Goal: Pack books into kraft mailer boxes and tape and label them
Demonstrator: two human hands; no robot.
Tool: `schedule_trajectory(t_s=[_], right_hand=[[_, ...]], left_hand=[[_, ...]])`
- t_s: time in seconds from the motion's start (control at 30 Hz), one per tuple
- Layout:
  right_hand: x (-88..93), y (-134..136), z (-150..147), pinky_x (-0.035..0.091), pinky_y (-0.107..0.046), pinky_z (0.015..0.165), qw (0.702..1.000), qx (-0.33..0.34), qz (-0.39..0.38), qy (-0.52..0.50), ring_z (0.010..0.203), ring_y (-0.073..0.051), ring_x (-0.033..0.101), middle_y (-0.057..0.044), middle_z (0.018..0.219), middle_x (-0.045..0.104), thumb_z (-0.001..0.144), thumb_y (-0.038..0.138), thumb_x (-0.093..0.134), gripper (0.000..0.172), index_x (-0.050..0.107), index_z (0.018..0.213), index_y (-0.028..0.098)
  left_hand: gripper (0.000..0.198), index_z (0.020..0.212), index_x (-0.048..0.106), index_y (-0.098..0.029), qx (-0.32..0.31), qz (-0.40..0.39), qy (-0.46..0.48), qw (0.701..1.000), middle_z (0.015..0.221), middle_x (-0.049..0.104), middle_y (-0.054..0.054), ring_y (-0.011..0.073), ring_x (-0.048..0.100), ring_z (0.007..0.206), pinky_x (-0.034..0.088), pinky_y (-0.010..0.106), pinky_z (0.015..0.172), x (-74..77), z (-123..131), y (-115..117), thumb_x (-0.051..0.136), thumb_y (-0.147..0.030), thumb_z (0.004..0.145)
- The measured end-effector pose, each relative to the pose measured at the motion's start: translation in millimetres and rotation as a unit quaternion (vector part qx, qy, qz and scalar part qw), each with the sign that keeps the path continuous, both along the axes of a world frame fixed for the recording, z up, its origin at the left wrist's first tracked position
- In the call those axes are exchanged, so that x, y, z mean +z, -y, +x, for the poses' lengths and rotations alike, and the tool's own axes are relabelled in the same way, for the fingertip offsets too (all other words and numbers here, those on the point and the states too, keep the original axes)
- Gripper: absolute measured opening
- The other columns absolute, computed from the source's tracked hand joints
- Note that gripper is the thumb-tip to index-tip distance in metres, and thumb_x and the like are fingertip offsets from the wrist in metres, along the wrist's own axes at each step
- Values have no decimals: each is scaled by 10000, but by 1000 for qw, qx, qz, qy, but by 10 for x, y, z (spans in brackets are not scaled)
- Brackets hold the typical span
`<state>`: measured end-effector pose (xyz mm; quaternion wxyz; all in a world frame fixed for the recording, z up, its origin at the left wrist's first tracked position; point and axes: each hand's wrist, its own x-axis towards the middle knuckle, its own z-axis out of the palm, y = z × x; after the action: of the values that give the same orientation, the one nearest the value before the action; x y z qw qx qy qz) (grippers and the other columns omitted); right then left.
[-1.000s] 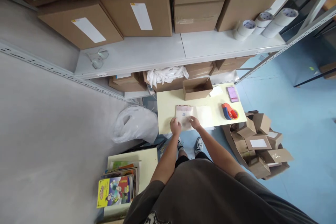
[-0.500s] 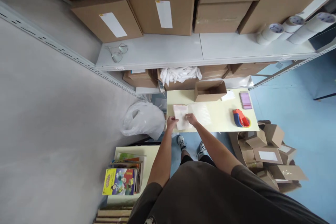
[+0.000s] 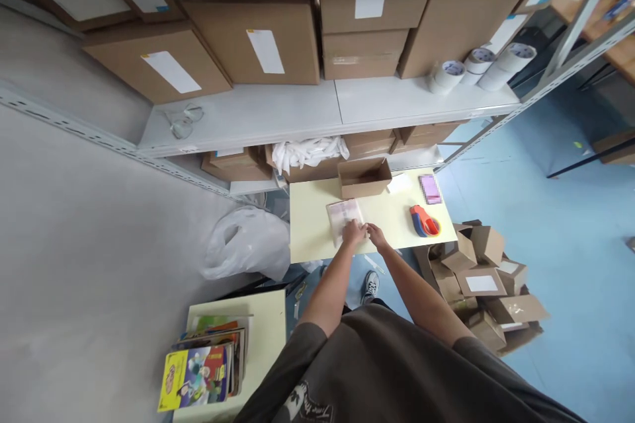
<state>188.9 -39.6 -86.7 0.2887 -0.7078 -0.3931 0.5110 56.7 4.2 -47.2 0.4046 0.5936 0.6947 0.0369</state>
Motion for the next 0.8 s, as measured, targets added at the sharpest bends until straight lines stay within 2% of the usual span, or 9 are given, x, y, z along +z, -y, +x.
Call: schedule_trajectory(t_s=[0.07,0.13,0.2,0.27,0.37,0.47,0.53,0.63,0.8], right_hand=[[-19,109,252,536,-459,1094,999,-26,-20,26,1288,-320,683,-144,1327,764,952,514,581,468,764,1252,206],[-30,144,411,494,-464,1153,998,-33,-33,35,1345,-323,652,-164,1399,728,954,469,604,453,756,1276,190],[-43,109,458,480,-473,1174,999,-25,-35,28,1365,-323,642,-170,1423,714,954,454,608,462,749,1300,182],[-69,32,407,478,-496,1180,999,-13,-32,15,1372,-326,639,-156,1425,716,942,464,619,482,744,1323,198],[-141,-80,224,472,-534,1183,1000,5,-24,-11,1366,-344,642,-126,1398,737,907,506,646,515,754,1326,228],[-226,-130,1,442,-544,1209,998,-7,-21,-55,1373,-362,632,-110,1366,756,841,548,708,520,792,1255,244],[-266,-137,-153,421,-553,1222,997,-14,-23,-78,1374,-376,627,-118,1350,763,798,562,743,515,814,1194,241],[-288,-164,-417,429,-574,1205,996,3,-28,-87,1333,-392,652,-150,1283,784,758,590,764,523,828,1119,216],[-276,-371,-954,458,-576,1162,994,40,-10,-101,1246,-384,689,-126,1142,819,704,650,805,530,833,1031,233]], left_hand=[[409,1236,692,-151,-43,-6,-4,999,1430,627,244,364,593,1344,424,419,1105,-93,108,28,688,-431,938],[344,1224,722,-157,-52,9,7,999,1414,649,220,338,600,1338,415,412,1138,-148,75,59,637,-363,962],[328,1249,736,-186,-28,35,26,999,1382,688,169,290,617,1326,422,375,1155,-169,-70,93,587,-291,976],[368,1290,735,-207,27,70,33,997,1384,701,136,258,600,1365,414,344,1182,-176,-279,137,569,-229,962],[436,1338,723,-195,148,62,49,986,1387,711,130,262,595,1393,441,346,1174,-199,-606,228,595,-207,922],[450,1327,729,-182,231,-9,163,959,1259,780,114,267,694,1262,518,358,1084,-234,-871,335,660,-250,887],[450,1308,740,-156,260,-31,226,938,1217,798,124,274,726,1205,538,371,1063,-245,-1025,396,689,-260,873],[469,1325,734,-106,297,-32,251,921,1327,759,174,298,701,1275,522,385,1110,-243,-1282,442,691,-220,872],[481,1357,732,-144,293,0,252,922,1442,697,170,323,621,1404,458,449,1213,-286,-1805,341,706,-247,888]])
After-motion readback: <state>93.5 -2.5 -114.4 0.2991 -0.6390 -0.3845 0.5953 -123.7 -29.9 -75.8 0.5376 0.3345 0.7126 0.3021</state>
